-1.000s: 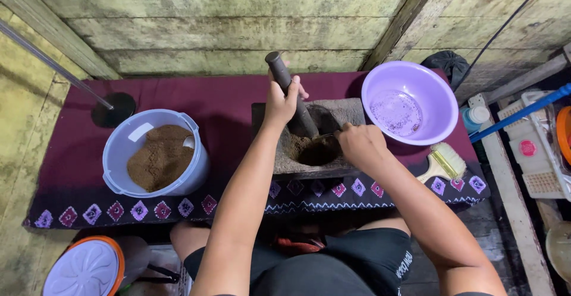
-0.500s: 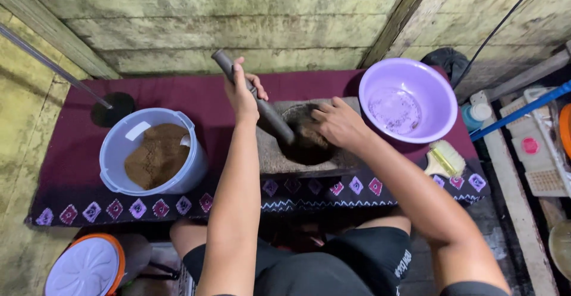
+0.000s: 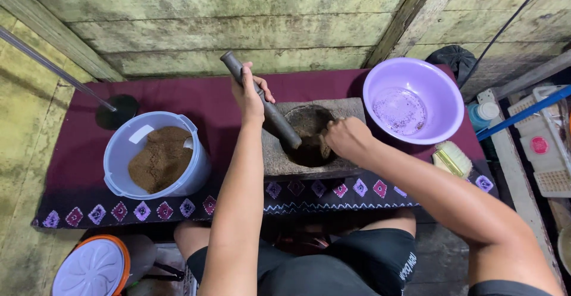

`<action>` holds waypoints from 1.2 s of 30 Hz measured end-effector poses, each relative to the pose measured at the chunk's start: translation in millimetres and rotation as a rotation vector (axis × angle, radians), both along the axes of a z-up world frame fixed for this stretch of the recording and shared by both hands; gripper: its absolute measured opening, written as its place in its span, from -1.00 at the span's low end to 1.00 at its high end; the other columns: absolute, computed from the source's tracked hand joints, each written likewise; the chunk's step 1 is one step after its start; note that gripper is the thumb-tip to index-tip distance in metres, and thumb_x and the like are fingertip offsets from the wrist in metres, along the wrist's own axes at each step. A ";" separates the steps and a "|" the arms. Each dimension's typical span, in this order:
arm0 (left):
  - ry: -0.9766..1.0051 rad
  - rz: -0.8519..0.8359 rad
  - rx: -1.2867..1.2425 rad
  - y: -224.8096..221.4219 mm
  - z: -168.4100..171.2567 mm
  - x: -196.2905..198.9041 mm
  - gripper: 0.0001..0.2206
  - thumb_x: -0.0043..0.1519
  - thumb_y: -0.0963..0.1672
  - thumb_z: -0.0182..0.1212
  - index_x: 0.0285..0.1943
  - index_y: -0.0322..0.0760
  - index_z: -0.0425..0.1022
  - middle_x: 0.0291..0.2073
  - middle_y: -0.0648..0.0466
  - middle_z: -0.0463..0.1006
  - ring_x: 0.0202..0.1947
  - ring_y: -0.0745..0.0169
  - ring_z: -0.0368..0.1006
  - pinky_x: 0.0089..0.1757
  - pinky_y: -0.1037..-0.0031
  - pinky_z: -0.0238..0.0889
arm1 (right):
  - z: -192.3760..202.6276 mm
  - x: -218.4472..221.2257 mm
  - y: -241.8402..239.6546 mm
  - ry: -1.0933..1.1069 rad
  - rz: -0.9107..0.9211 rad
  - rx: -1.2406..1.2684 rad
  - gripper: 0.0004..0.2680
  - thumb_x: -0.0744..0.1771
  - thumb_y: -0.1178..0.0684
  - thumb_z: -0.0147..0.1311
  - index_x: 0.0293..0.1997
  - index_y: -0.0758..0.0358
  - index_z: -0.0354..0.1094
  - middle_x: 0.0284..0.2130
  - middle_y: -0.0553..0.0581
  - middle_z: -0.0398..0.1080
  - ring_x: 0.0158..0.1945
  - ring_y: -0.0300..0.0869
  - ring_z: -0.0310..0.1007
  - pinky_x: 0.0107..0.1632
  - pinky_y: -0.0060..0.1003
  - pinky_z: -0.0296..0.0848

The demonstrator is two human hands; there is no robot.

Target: Grinding and mixing materials in a mortar using a pestle and spoon

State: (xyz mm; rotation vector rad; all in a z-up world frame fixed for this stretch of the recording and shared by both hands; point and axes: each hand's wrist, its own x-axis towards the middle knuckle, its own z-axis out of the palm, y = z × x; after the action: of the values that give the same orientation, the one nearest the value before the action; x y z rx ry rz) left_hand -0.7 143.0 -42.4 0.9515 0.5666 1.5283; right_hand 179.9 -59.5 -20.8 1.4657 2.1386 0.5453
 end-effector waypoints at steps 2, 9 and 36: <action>0.000 -0.002 0.005 2.6 -1.1 0.7 -0.71 0.44 0.02 -0.02 0.09 -0.25 0.30 -0.72 -0.05 0.35 -0.86 0.15 0.35 -0.77 0.40 0.30 | -1.1 3.3 -2.8 0.068 0.044 0.091 -0.83 0.31 0.14 -0.01 -0.40 0.04 0.56 -0.43 0.04 0.53 -0.36 -0.13 0.52 -0.44 -0.25 0.38; 0.043 -0.002 0.014 -1.0 2.3 -0.5 -0.69 0.44 0.03 -0.07 0.10 -0.27 0.28 -0.71 -0.06 0.37 -0.84 0.15 0.37 -0.74 0.39 0.33 | 19.7 -14.5 24.4 0.199 0.299 0.226 -0.84 0.32 0.03 0.01 -0.41 0.04 0.55 -0.29 0.08 0.44 -0.24 -0.03 0.36 -0.28 -0.19 0.30; 0.042 0.034 0.012 -4.3 5.5 1.9 -0.72 0.42 0.00 -0.02 0.08 -0.29 0.30 -0.72 -0.06 0.37 -0.85 0.13 0.37 -0.75 0.42 0.31 | -9.5 -12.1 1.4 0.051 -0.059 0.013 -0.82 0.20 0.08 -0.04 -0.63 -0.07 0.48 -0.74 -0.11 0.38 -0.60 -0.21 0.43 -0.60 -0.32 0.20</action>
State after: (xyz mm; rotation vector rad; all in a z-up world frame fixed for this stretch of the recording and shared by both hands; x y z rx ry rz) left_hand 1.2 138.7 -36.9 0.9894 0.6067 1.5467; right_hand 167.8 -58.1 -30.3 1.5598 2.1269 0.5065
